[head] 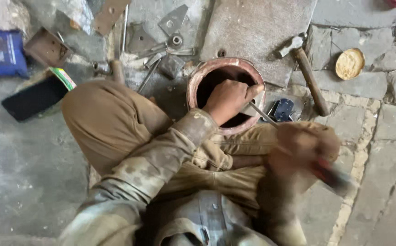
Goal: The person sits on the floor and uses a hammer and chisel to shape a small metal piece. They repeatedly strike the chisel to create or enlarge a hole, then inspect the piece and use a hammer to flatten or shape it on a metal block.
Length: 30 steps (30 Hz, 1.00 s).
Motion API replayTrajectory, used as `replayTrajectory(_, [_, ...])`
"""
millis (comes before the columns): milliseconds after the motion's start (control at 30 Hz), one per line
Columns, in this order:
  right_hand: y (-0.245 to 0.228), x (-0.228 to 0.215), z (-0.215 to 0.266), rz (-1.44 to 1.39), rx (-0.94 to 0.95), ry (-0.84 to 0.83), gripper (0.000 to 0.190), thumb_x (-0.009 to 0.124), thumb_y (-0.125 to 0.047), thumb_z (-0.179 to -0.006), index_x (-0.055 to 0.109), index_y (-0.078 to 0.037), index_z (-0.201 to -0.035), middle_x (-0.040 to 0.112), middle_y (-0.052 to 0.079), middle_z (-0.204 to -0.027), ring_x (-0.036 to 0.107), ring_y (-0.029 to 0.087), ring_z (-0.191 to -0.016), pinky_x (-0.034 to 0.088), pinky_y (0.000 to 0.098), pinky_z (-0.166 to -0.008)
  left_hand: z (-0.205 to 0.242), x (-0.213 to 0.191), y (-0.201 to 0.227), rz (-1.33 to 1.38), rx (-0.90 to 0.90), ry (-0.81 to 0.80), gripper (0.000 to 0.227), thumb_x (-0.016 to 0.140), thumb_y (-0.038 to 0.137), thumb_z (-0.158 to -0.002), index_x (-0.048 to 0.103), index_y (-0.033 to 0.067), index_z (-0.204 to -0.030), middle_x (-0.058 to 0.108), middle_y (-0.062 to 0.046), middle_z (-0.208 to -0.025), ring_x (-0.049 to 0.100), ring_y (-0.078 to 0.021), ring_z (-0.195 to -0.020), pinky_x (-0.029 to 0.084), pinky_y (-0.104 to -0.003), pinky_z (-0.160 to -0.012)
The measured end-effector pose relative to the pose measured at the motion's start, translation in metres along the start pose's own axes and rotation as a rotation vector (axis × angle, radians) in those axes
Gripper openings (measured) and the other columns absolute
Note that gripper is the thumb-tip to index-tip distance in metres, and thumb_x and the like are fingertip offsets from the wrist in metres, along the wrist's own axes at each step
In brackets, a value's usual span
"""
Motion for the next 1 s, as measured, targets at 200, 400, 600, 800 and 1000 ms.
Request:
replayTrajectory(200, [0.011, -0.010, -0.001, 0.001, 0.031, -0.001, 0.018, 0.071, -0.016, -0.102, 0.056, -0.014, -0.092, 0.054, -0.001, -0.079, 0.051, 0.011, -0.069, 0.045, 0.0262, -0.067, -0.004, -0.003, -0.002, -0.045, 0.002, -0.015, 0.077, 0.037, 0.062, -0.102, 0.059, 0.0085, -0.051, 0.056, -0.016, -0.049, 0.061, -0.0326, -0.046, 0.050, -0.046, -0.047])
replayTrajectory(400, [0.004, 0.000, -0.001, 0.218, -0.100, -0.136, 0.014, 0.067, -0.016, -0.100, 0.053, -0.013, -0.101, 0.053, 0.000, -0.087, 0.050, 0.013, -0.072, 0.046, 0.0266, -0.069, -0.004, -0.005, -0.003, -0.035, 0.111, 0.077, 0.080, 0.036, 0.061, -0.105, 0.056, 0.0051, -0.051, 0.052, -0.018, -0.049, 0.056, -0.0347, -0.044, 0.047, -0.049, -0.050])
replayTrajectory(600, [-0.058, 0.012, -0.014, 0.194, -0.134, 0.034, 0.013, 0.063, -0.023, -0.102, 0.056, -0.013, -0.102, 0.052, 0.000, -0.079, 0.047, 0.012, -0.063, 0.044, 0.0255, -0.058, -0.007, 0.001, -0.006, -0.055, 0.199, 0.214, 0.075, 0.041, 0.057, -0.105, 0.057, 0.0069, -0.053, 0.055, -0.017, -0.053, 0.057, -0.0356, -0.048, 0.046, -0.050, -0.049])
replayTrajectory(800, [-0.118, 0.019, -0.025, -0.184, 0.086, 0.150, 0.022, 0.061, -0.032, -0.102, 0.060, -0.010, -0.101, 0.056, 0.002, -0.075, 0.050, 0.013, -0.058, 0.048, 0.0235, -0.048, -0.008, -0.013, 0.001, -0.101, 0.573, 0.230, 0.048, 0.038, 0.038, -0.109, 0.077, 0.0140, -0.095, 0.063, -0.014, -0.064, 0.060, -0.0343, -0.052, 0.045, -0.051, -0.046])
replayTrajectory(1000, [-0.071, 0.058, -0.002, 1.102, -0.015, -0.287, 0.027, 0.078, -0.007, -0.083, 0.071, -0.002, -0.109, 0.069, 0.017, -0.097, 0.067, 0.032, -0.082, 0.054, 0.0398, -0.071, 0.053, -0.060, 0.059, 0.043, 0.157, 0.185, 0.058, 0.042, 0.038, -0.112, 0.065, 0.0069, -0.068, 0.060, -0.017, -0.063, 0.062, -0.0397, -0.057, 0.050, -0.055, -0.062])
Point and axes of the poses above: each hand's wrist, its own z-axis away from the middle knuckle, its own x-axis out of the palm, y = z × x, the point moved 1 cm from there along -z, towards the middle knuckle
